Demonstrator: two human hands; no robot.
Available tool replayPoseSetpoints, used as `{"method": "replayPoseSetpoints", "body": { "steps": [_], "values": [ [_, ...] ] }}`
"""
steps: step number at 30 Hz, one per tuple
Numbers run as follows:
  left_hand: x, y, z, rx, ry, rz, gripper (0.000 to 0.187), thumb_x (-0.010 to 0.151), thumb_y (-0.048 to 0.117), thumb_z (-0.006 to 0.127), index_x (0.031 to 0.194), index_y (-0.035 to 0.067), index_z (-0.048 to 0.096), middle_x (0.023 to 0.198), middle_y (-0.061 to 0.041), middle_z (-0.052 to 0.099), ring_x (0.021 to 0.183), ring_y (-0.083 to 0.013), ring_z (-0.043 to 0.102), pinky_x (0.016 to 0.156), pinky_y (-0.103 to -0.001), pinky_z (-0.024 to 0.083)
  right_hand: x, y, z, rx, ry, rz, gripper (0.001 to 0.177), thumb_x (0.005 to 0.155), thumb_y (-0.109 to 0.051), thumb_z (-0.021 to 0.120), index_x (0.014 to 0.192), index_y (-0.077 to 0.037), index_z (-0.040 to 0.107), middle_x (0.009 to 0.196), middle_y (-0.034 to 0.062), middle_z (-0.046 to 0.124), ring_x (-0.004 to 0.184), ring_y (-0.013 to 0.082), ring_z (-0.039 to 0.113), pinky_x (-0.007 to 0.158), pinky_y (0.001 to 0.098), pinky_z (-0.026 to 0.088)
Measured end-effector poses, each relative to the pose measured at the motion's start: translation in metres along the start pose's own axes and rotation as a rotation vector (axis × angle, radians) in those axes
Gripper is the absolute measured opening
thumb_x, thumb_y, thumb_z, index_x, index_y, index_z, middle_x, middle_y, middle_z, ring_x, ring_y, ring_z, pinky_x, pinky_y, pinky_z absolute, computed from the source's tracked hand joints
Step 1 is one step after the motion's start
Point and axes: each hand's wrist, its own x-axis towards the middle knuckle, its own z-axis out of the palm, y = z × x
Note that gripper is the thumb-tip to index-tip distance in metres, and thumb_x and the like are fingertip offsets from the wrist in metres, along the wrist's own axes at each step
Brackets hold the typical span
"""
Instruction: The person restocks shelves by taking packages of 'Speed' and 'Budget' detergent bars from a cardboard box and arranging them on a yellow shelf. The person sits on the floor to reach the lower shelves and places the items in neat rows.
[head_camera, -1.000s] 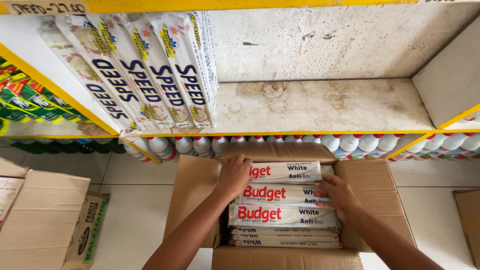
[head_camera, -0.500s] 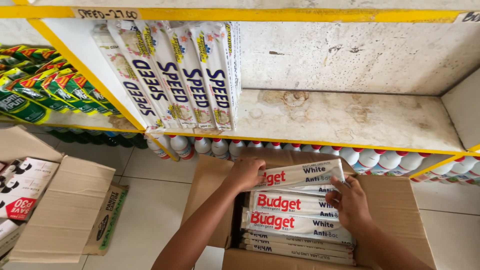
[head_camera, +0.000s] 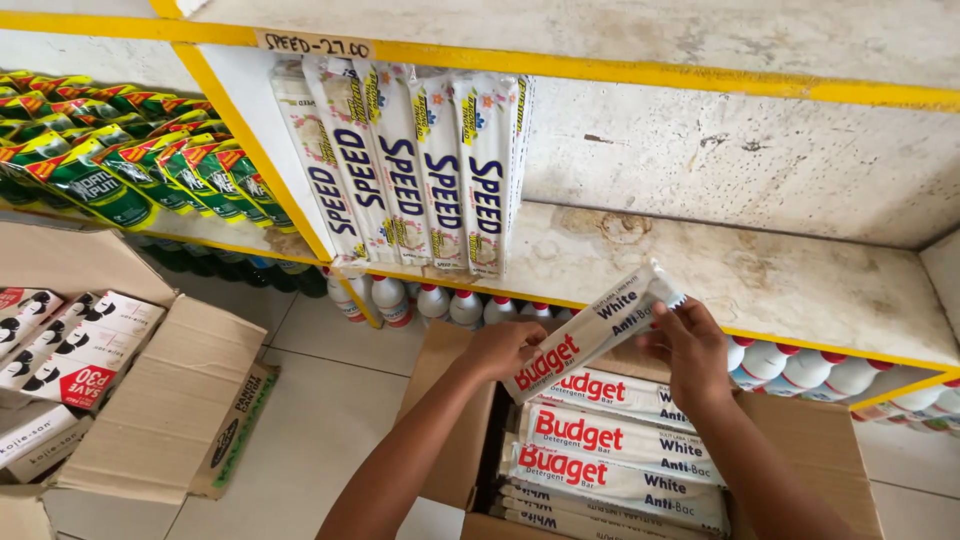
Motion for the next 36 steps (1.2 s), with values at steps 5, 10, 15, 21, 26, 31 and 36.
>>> {"method": "replayPoseSetpoints", "body": {
  "steps": [5, 10, 15, 21, 26, 31, 36],
  "values": [
    [-0.004, -0.001, -0.007, -0.065, 0.096, 0.024, 0.028, 0.095, 0.032, 0.067, 0.118, 0.017, 0.069, 0.105, -0.005, 0.077, 0.098, -0.0262, 0.074, 0.082, -0.043, 0.056, 0.008, 0.008, 0.028, -0.109, -0.11, -0.055, 0.021, 0.096, -0.016, 0.07, 0.111, -0.003, 0.062, 0.094, 0.0097, 0.072, 0.072, 0.0173, 0.069, 0.069, 0.0333, 0.06],
    [-0.003, 0.002, -0.01, -0.18, 0.243, 0.084, 0.028, 0.095, 0.031, 0.067, 0.118, 0.015, 0.068, 0.104, -0.006, 0.078, 0.095, -0.0265, 0.075, 0.076, -0.041, 0.056, 0.005, 0.037, 0.047, -0.515, -0.291, 0.009, 0.028, 0.09, -0.012, 0.069, 0.118, -0.007, 0.065, 0.097, 0.0113, 0.078, 0.075, 0.0198, 0.077, 0.066, 0.0311, 0.066],
    [0.006, 0.022, -0.025, -0.27, 0.304, 0.055, 0.026, 0.096, 0.03, 0.068, 0.115, 0.013, 0.067, 0.1, -0.006, 0.078, 0.09, -0.0244, 0.077, 0.074, -0.038, 0.057, 0.007, 0.073, 0.056, -0.573, -0.35, -0.058, 0.026, 0.089, -0.014, 0.076, 0.111, -0.001, 0.069, 0.094, 0.0127, 0.079, 0.076, 0.0183, 0.078, 0.06, 0.0304, 0.063],
    [0.025, 0.047, -0.043, -0.346, 0.418, -0.011, 0.026, 0.093, 0.028, 0.068, 0.115, 0.014, 0.069, 0.102, -0.004, 0.078, 0.081, -0.0245, 0.075, 0.071, -0.038, 0.056, 0.01, 0.044, 0.08, -0.595, -0.203, -0.072, 0.026, 0.091, -0.015, 0.074, 0.109, -0.001, 0.062, 0.088, 0.0117, 0.078, 0.071, 0.0161, 0.076, 0.055, 0.0303, 0.06],
    [0.06, 0.046, -0.038, -0.344, 0.534, -0.012, 0.025, 0.096, 0.027, 0.065, 0.117, 0.013, 0.069, 0.104, -0.004, 0.077, 0.082, -0.0248, 0.075, 0.075, -0.039, 0.055, 0.05, 0.035, 0.082, -0.488, -0.196, -0.119, 0.024, 0.091, -0.012, 0.072, 0.111, -0.002, 0.063, 0.086, 0.0106, 0.075, 0.067, 0.0153, 0.072, 0.056, 0.0294, 0.062],
    [0.085, 0.047, -0.045, -0.496, 0.71, 0.1, 0.033, 0.099, 0.015, 0.06, 0.131, 0.009, 0.066, 0.128, -0.014, 0.068, 0.104, -0.0295, 0.071, 0.084, -0.038, 0.058, 0.105, 0.02, 0.092, -0.52, -0.191, -0.2, 0.024, 0.093, -0.011, 0.071, 0.114, -0.004, 0.063, 0.083, 0.0085, 0.072, 0.066, 0.0137, 0.069, 0.057, 0.0303, 0.06],
    [0.126, 0.025, -0.024, -0.496, 0.796, 0.217, 0.039, 0.1, 0.006, 0.055, 0.139, 0.005, 0.06, 0.142, -0.017, 0.061, 0.125, -0.033, 0.063, 0.101, -0.038, 0.053, 0.159, 0.012, 0.118, -0.506, -0.172, -0.248, 0.022, 0.095, -0.011, 0.07, 0.114, -0.004, 0.063, 0.085, 0.0071, 0.073, 0.069, 0.0119, 0.069, 0.058, 0.0289, 0.061]
  ]
}}
